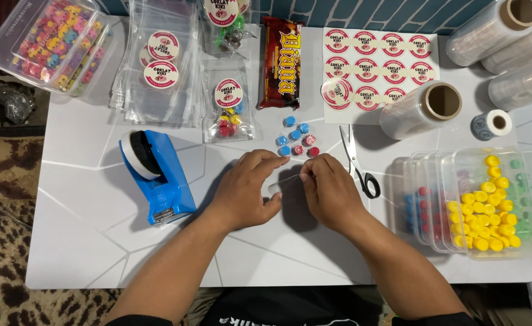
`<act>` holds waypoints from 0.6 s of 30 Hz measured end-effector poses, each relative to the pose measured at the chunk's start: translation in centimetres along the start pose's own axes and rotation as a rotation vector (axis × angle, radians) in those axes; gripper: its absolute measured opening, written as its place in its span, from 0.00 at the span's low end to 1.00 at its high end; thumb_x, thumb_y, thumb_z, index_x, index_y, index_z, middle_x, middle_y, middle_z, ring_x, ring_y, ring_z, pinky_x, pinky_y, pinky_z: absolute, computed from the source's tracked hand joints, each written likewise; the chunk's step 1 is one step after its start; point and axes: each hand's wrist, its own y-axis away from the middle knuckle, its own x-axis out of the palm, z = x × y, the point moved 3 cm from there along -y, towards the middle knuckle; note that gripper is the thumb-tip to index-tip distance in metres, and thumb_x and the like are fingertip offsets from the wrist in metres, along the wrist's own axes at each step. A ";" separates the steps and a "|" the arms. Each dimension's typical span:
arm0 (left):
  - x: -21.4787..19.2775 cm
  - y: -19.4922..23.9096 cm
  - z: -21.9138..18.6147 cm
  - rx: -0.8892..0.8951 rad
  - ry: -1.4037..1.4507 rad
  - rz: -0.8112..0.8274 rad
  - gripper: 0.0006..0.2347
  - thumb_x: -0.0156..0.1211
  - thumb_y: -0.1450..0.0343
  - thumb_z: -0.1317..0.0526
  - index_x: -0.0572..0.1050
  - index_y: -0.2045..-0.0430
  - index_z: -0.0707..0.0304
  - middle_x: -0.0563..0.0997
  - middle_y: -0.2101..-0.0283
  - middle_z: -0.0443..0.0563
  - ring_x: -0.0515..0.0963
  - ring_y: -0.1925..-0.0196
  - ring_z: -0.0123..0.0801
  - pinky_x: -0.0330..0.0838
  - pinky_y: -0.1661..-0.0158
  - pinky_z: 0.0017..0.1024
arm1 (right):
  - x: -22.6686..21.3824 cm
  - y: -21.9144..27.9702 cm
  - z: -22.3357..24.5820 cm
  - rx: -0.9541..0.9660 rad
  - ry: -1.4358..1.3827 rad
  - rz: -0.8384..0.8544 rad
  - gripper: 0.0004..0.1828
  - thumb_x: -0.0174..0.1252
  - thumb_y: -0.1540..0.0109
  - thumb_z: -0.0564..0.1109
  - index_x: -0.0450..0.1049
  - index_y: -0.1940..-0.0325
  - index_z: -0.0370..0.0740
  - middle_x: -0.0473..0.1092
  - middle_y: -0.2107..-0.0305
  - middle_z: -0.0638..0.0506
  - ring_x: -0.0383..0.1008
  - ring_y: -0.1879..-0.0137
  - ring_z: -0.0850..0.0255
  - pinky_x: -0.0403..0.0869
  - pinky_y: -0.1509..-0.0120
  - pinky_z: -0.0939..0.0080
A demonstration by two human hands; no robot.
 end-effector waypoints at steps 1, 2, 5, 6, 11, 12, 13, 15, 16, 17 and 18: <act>0.1 0.0 0.1 0.001 0.000 -0.001 0.26 0.64 0.40 0.63 0.75 0.45 0.63 0.75 0.52 0.57 0.79 0.49 0.53 0.75 0.51 0.42 | -0.1 0.1 0.2 -0.001 0.001 -0.001 0.05 0.51 0.32 0.41 0.70 0.62 0.42 0.69 0.70 0.50 0.75 0.63 0.55 0.76 0.59 0.58; 0.2 0.0 0.1 0.070 0.043 -0.008 0.27 0.68 0.39 0.63 0.74 0.43 0.64 0.77 0.51 0.59 0.79 0.48 0.53 0.75 0.48 0.43 | -0.3 0.1 0.4 -0.017 -0.004 -0.014 0.05 0.51 0.32 0.41 0.70 0.63 0.42 0.69 0.70 0.50 0.74 0.63 0.55 0.76 0.60 0.58; 0.8 0.1 0.3 0.125 0.053 -0.009 0.26 0.72 0.38 0.62 0.74 0.43 0.63 0.80 0.55 0.57 0.80 0.50 0.48 0.75 0.49 0.40 | -0.6 0.2 0.7 -0.047 -0.029 -0.030 0.05 0.51 0.32 0.41 0.69 0.63 0.42 0.69 0.70 0.50 0.74 0.63 0.54 0.75 0.60 0.58; 1.0 0.1 0.5 0.111 0.021 -0.002 0.25 0.73 0.37 0.61 0.75 0.44 0.61 0.81 0.59 0.54 0.81 0.54 0.43 0.76 0.52 0.36 | -0.7 0.1 0.7 -0.059 -0.049 -0.031 0.06 0.51 0.32 0.41 0.69 0.64 0.42 0.69 0.70 0.50 0.74 0.63 0.54 0.75 0.61 0.57; 1.9 0.4 1.2 0.150 -0.015 -0.046 0.22 0.72 0.36 0.65 0.77 0.47 0.60 0.83 0.63 0.52 0.82 0.59 0.40 0.77 0.55 0.33 | -0.5 0.2 0.2 -0.050 -0.115 -0.036 0.06 0.51 0.33 0.42 0.69 0.64 0.41 0.68 0.71 0.48 0.73 0.63 0.52 0.74 0.62 0.55; 2.0 0.5 1.2 0.161 0.000 -0.066 0.19 0.71 0.35 0.64 0.78 0.49 0.61 0.84 0.65 0.52 0.82 0.60 0.39 0.77 0.57 0.32 | -0.5 0.2 0.2 -0.057 -0.129 -0.038 0.06 0.51 0.33 0.43 0.68 0.64 0.41 0.68 0.71 0.48 0.73 0.63 0.52 0.74 0.62 0.55; 2.1 0.4 1.1 0.161 0.000 -0.067 0.19 0.71 0.35 0.64 0.78 0.49 0.61 0.84 0.65 0.52 0.82 0.60 0.39 0.77 0.57 0.32 | -0.6 0.2 0.3 -0.058 -0.128 -0.038 0.06 0.51 0.33 0.43 0.68 0.64 0.41 0.68 0.71 0.48 0.73 0.63 0.52 0.74 0.62 0.55; 2.0 0.4 0.9 0.137 0.040 -0.106 0.12 0.64 0.29 0.60 0.80 0.52 0.59 0.84 0.68 0.50 0.83 0.63 0.36 0.77 0.60 0.30 | -0.8 0.1 0.4 -0.035 -0.151 -0.016 0.06 0.50 0.34 0.42 0.68 0.65 0.42 0.68 0.72 0.48 0.73 0.64 0.52 0.73 0.63 0.55; 1.9 0.3 0.7 0.137 0.040 -0.107 0.12 0.64 0.29 0.60 0.80 0.52 0.59 0.84 0.68 0.50 0.83 0.63 0.36 0.77 0.60 0.30 | -0.8 0.0 0.4 -0.036 -0.151 -0.016 0.06 0.50 0.34 0.42 0.68 0.65 0.42 0.68 0.72 0.48 0.73 0.64 0.52 0.73 0.63 0.55; 1.9 0.3 0.7 0.101 0.084 -0.110 0.09 0.61 0.27 0.60 0.82 0.57 0.59 0.84 0.70 0.50 0.83 0.66 0.36 0.77 0.61 0.30 | -0.8 0.0 0.3 -0.021 -0.174 -0.014 0.06 0.50 0.34 0.42 0.69 0.65 0.41 0.68 0.72 0.47 0.73 0.64 0.51 0.73 0.63 0.55; 1.8 0.2 0.6 0.064 0.128 -0.113 0.08 0.58 0.26 0.60 0.83 0.61 0.59 0.84 0.73 0.50 0.83 0.68 0.37 0.77 0.63 0.29 | -0.8 0.0 0.2 -0.007 -0.197 -0.012 0.06 0.49 0.35 0.41 0.70 0.65 0.40 0.68 0.72 0.47 0.74 0.64 0.50 0.73 0.63 0.54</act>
